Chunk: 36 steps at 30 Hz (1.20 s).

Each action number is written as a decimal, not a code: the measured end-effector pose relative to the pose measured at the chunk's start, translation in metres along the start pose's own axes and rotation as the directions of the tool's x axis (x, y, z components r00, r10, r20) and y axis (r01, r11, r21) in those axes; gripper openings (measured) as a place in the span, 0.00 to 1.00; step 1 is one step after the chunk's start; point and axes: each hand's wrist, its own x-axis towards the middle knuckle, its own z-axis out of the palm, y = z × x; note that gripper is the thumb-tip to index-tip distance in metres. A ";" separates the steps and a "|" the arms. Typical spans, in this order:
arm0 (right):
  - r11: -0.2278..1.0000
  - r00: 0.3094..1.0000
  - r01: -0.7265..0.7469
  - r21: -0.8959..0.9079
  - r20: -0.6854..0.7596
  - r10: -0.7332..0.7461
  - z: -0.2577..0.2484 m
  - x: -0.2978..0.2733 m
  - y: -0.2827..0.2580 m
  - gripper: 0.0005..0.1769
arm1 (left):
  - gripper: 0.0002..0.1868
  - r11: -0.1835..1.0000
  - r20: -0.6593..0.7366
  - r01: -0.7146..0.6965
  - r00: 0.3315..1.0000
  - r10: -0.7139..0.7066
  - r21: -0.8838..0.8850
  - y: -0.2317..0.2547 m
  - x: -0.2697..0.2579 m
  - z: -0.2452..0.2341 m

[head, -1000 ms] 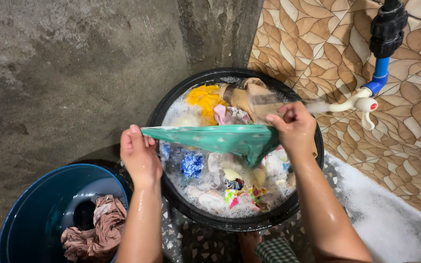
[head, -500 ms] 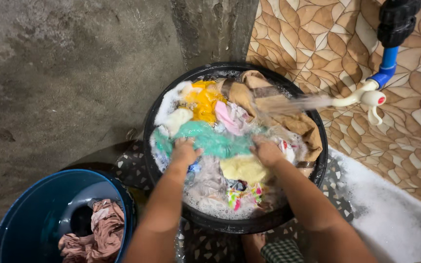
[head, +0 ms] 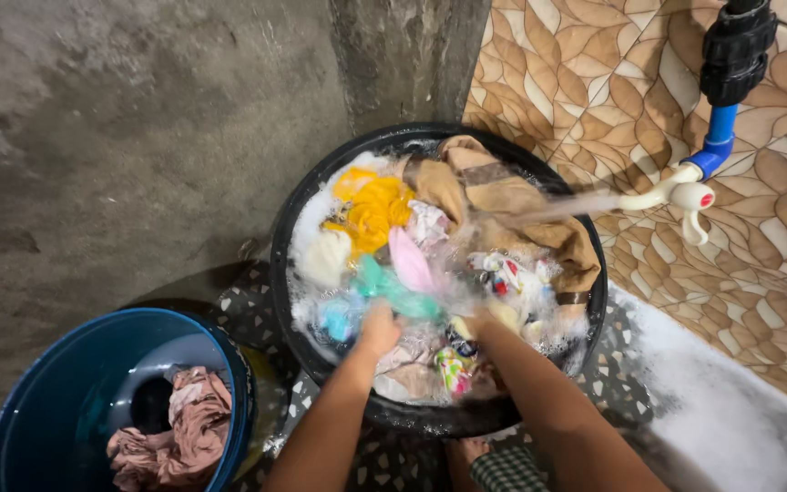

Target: The person washes clothes by hand in a bucket. They use scissors to open detergent packets, pour water from a faucet, and scrub various items of clothing in the soapy water before placing them in a separate blue bucket.

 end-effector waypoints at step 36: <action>0.959 0.787 0.161 -0.231 -0.557 -0.266 0.020 0.035 -0.056 0.23 | 0.39 0.877 0.153 -0.258 0.965 0.214 0.405 0.014 0.045 0.038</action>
